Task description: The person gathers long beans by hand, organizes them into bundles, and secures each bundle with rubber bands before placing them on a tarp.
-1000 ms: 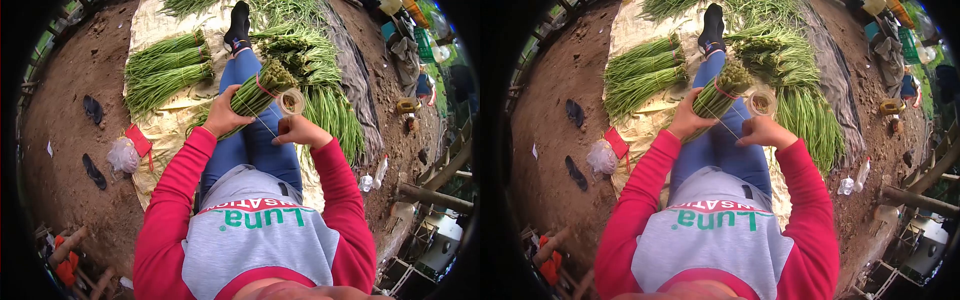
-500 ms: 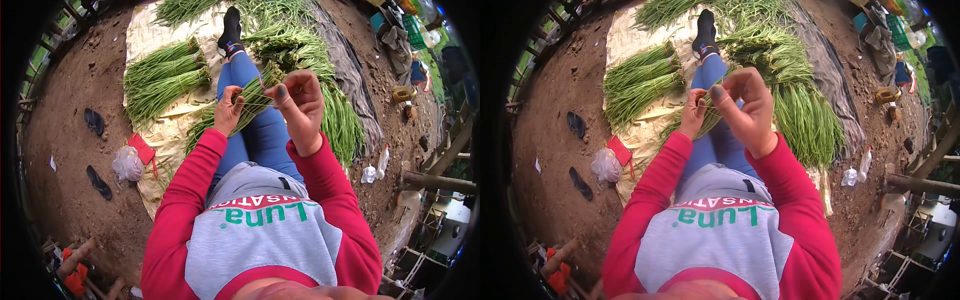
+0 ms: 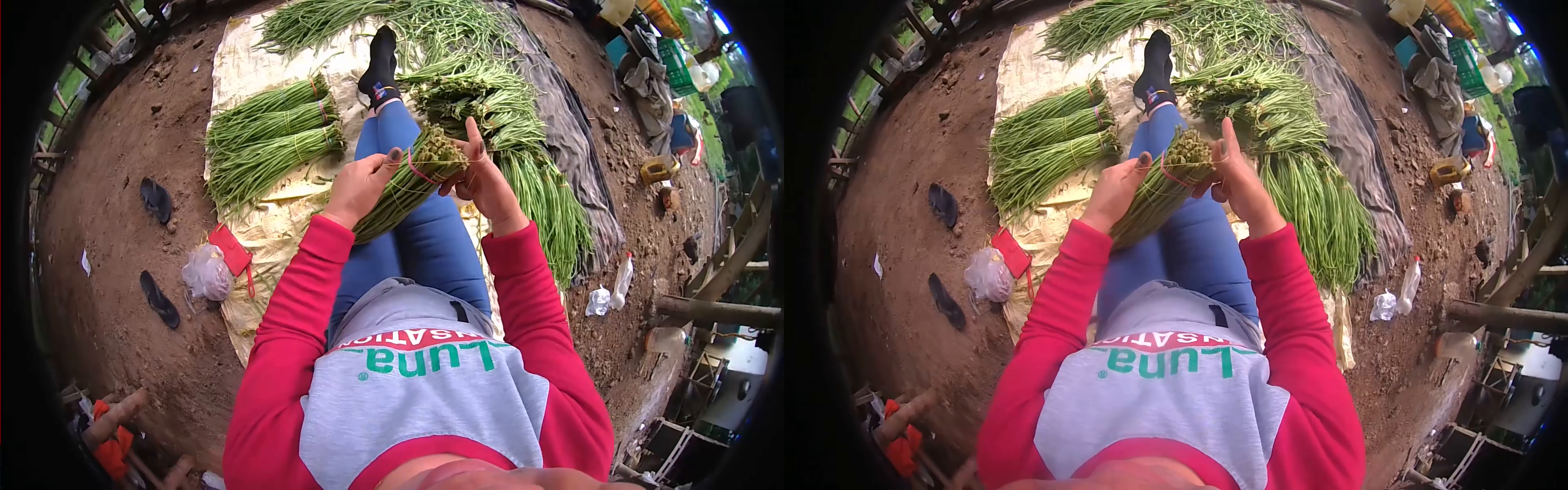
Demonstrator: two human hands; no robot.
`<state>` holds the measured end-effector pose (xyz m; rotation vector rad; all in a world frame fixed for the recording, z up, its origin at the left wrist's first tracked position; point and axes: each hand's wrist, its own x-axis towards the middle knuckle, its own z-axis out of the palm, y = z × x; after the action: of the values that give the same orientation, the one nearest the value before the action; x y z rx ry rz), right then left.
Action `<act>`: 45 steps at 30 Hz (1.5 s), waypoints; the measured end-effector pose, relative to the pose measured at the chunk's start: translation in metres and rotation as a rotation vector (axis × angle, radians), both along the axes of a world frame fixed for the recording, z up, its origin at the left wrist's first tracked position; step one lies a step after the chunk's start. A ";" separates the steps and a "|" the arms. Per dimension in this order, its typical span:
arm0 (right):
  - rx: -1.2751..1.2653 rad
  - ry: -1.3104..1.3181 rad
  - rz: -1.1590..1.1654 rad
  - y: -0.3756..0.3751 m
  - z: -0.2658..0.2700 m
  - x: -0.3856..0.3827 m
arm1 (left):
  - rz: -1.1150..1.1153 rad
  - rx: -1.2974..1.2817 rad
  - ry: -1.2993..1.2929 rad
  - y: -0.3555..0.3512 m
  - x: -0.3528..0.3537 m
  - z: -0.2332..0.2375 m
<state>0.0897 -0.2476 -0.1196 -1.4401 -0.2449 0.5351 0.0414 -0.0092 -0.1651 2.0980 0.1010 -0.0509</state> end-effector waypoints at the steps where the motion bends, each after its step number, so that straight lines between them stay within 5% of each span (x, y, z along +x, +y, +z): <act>1: -0.075 -0.043 0.039 0.005 0.002 -0.001 | -0.003 0.054 -0.025 0.002 -0.001 0.006; 2: -0.075 -0.034 0.053 0.009 -0.002 0.002 | 0.011 0.053 -0.016 0.005 0.000 -0.002; 4: 0.099 0.179 0.002 0.023 -0.006 0.009 | 0.034 -0.643 0.175 0.019 0.001 -0.023; 5: 0.086 0.190 0.307 0.005 0.013 0.018 | 0.033 -0.904 0.199 0.028 -0.003 -0.030; 6: 0.107 0.230 0.325 0.005 0.019 0.016 | -0.127 -1.182 0.169 0.041 -0.005 -0.052; 8: 0.086 0.312 0.135 0.017 0.027 0.004 | 0.210 -0.693 0.193 0.006 -0.021 -0.067; 10: -0.005 0.267 0.076 0.013 -0.002 0.008 | 0.245 -0.751 0.112 -0.014 -0.039 -0.065; 13: -0.024 0.221 -0.120 -0.020 -0.027 0.012 | -0.261 -0.634 0.086 -0.008 -0.040 -0.048; 14: -0.076 0.131 -0.209 -0.036 -0.030 0.013 | -0.265 -0.644 0.099 -0.005 -0.044 -0.046; 16: -0.147 0.119 -0.315 -0.066 -0.020 0.007 | -0.674 -0.294 0.010 0.003 -0.043 -0.042; 18: -0.265 0.095 -0.366 -0.101 -0.022 0.002 | -0.814 -0.025 0.021 0.012 -0.046 -0.032; 20: -0.506 0.216 -0.277 -0.133 -0.043 -0.003 | -0.860 0.104 0.045 0.018 -0.053 -0.015; 24: -1.345 -0.288 0.103 -0.117 -0.064 -0.012 | -0.916 0.479 -0.110 0.006 -0.052 -0.008; 25: -1.180 -0.275 0.007 -0.106 -0.076 -0.004 | -0.884 0.406 -0.305 0.004 -0.052 -0.016; 27: -0.959 -0.380 -0.078 -0.083 -0.108 0.022 | -0.909 0.360 -0.232 0.000 -0.045 -0.025; 30: -1.194 -0.647 0.131 -0.052 -0.154 0.068 | -0.861 0.273 -0.265 0.002 -0.035 -0.022; 32: -1.473 -0.586 0.332 -0.040 -0.194 0.095 | -0.608 0.070 -0.289 0.011 -0.027 -0.016; 34: -1.576 -0.674 0.594 -0.041 -0.219 0.109 | -0.316 -0.236 0.053 0.028 -0.023 -0.011; 35: -1.625 -0.514 0.613 -0.037 -0.235 0.117 | -0.210 -0.481 0.043 0.037 -0.016 -0.023; 36: -1.669 -0.358 0.632 -0.036 -0.259 0.126 | -0.186 -0.233 -0.135 0.051 -0.004 -0.021; 38: -1.584 -0.742 0.391 -0.071 -0.328 0.142 | -0.063 -0.309 -0.084 0.070 0.011 -0.019; 42: -1.494 -0.658 0.362 -0.050 -0.273 0.128 | 0.027 -0.241 -0.038 0.089 0.036 -0.040; 45: -1.340 -0.490 0.222 -0.055 -0.203 0.101 | -0.053 0.094 -0.011 0.060 0.050 -0.016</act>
<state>0.1909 -0.3028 -0.3224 -2.8820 -0.4788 0.5235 0.0911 0.0504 -0.1808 2.1950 0.0411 -0.0676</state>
